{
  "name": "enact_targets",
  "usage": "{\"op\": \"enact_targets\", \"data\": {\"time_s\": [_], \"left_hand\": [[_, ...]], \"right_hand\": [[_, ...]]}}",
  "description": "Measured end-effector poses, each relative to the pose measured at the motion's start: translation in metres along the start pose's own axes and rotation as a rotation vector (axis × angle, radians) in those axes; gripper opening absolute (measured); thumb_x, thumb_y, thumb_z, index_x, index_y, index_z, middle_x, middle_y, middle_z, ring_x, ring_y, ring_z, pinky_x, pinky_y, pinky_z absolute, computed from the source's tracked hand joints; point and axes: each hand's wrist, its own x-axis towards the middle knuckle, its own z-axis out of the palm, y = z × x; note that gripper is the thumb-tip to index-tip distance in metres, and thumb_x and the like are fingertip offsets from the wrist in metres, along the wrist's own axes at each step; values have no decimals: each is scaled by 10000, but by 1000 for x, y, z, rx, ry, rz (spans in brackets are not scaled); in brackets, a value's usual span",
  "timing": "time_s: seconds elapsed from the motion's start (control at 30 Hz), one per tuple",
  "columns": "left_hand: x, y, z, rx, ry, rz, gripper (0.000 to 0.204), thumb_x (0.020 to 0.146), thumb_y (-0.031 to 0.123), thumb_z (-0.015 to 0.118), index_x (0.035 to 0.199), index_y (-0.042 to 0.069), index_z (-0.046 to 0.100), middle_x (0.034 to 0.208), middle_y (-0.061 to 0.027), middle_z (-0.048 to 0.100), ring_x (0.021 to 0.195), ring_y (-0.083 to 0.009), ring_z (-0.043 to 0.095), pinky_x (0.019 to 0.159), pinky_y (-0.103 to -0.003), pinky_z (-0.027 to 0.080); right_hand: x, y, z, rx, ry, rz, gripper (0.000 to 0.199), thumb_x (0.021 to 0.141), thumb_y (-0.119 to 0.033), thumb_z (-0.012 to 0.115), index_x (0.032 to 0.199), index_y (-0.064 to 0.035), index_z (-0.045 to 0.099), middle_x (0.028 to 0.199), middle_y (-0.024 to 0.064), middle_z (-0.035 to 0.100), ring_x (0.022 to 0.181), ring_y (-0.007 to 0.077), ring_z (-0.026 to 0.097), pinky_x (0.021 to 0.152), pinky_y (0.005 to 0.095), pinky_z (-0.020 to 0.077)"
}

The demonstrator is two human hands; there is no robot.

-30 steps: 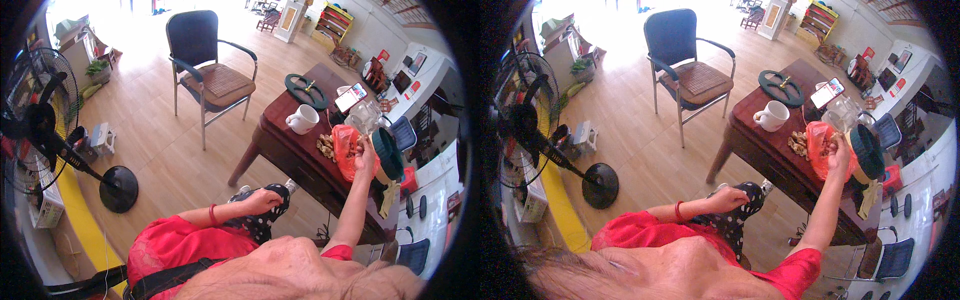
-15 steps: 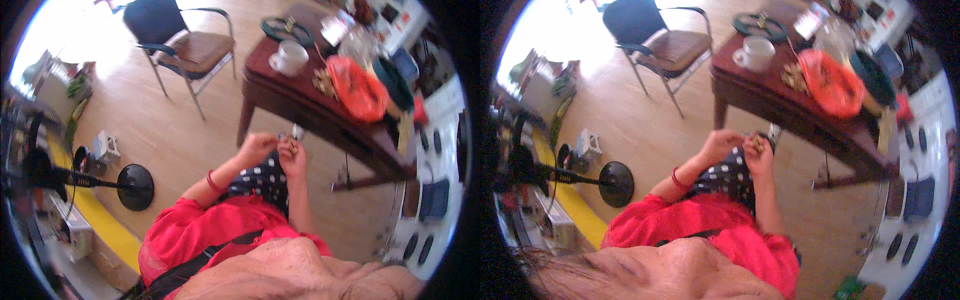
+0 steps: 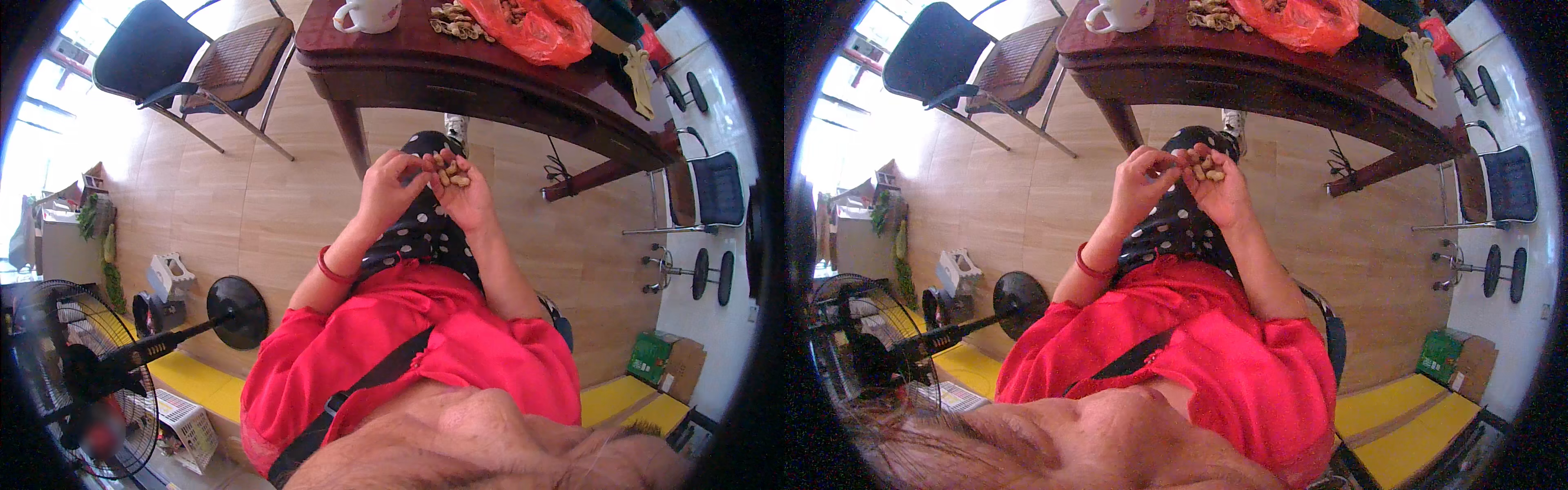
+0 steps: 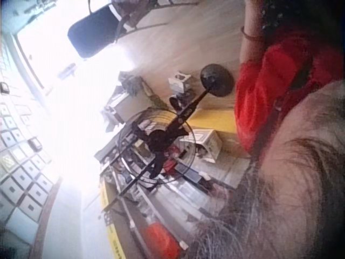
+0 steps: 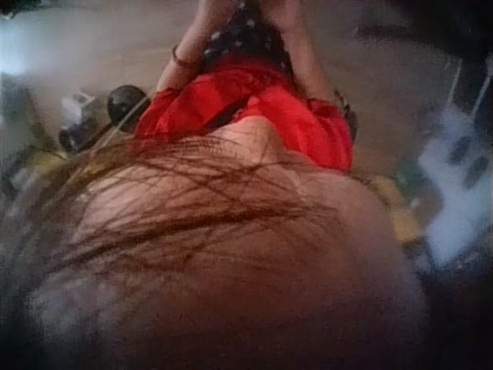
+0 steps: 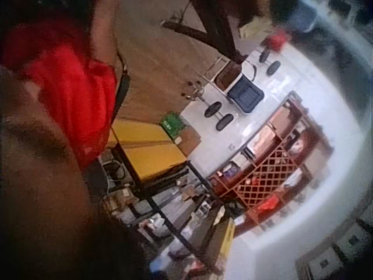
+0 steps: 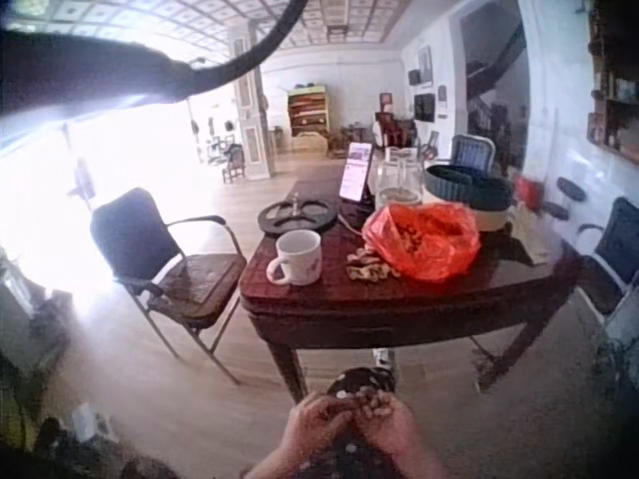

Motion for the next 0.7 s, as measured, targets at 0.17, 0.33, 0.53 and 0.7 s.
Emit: {"op": "enact_targets", "data": {"time_s": [0.17, 0.33, 0.53, 0.7], "left_hand": [[-1, -2, 4, 247, 89, 104, 155, 748, 157, 678, 835, 30, 657, 763, -78, 575, 691, -205, 582, 615, -297, 465], [0, -4, 5, 34, 10, -80, 172, 761, 181, 661, 841, 28, 662, 757, -107, 594, 707, -224, 585, 638, -319, 464], [-3, -13, 6, -402, -150, -374, 192, 791, 171, 657, 826, -18, 653, 754, -86, 637, 716, -138, 586, 653, -271, 462], [-2, -9, 2, -703, -188, -471, 180, 815, 146, 641, 858, -28, 631, 785, -52, 645, 714, -107, 571, 659, -236, 448]], "right_hand": [[-9, 1, 4, -48, 13, -12, 268, 907, -174, 415, 1049, 1, 560, 1115, 183, 562, 1031, 283, 561, 774, 331, 535], [-16, 1, 4, -194, 8, 22, 253, 886, -145, 431, 1064, -24, 563, 1004, 108, 617, 913, 212, 616, 673, 280, 537], [-30, 12, 21, -480, 150, -71, 257, 859, -122, 470, 1080, -29, 562, 941, 75, 628, 759, 166, 627, 546, 221, 485], [-35, 14, 26, -528, 118, -52, 274, 846, -97, 471, 1100, -35, 552, 912, 61, 620, 705, 140, 605, 491, 201, 438]]}}
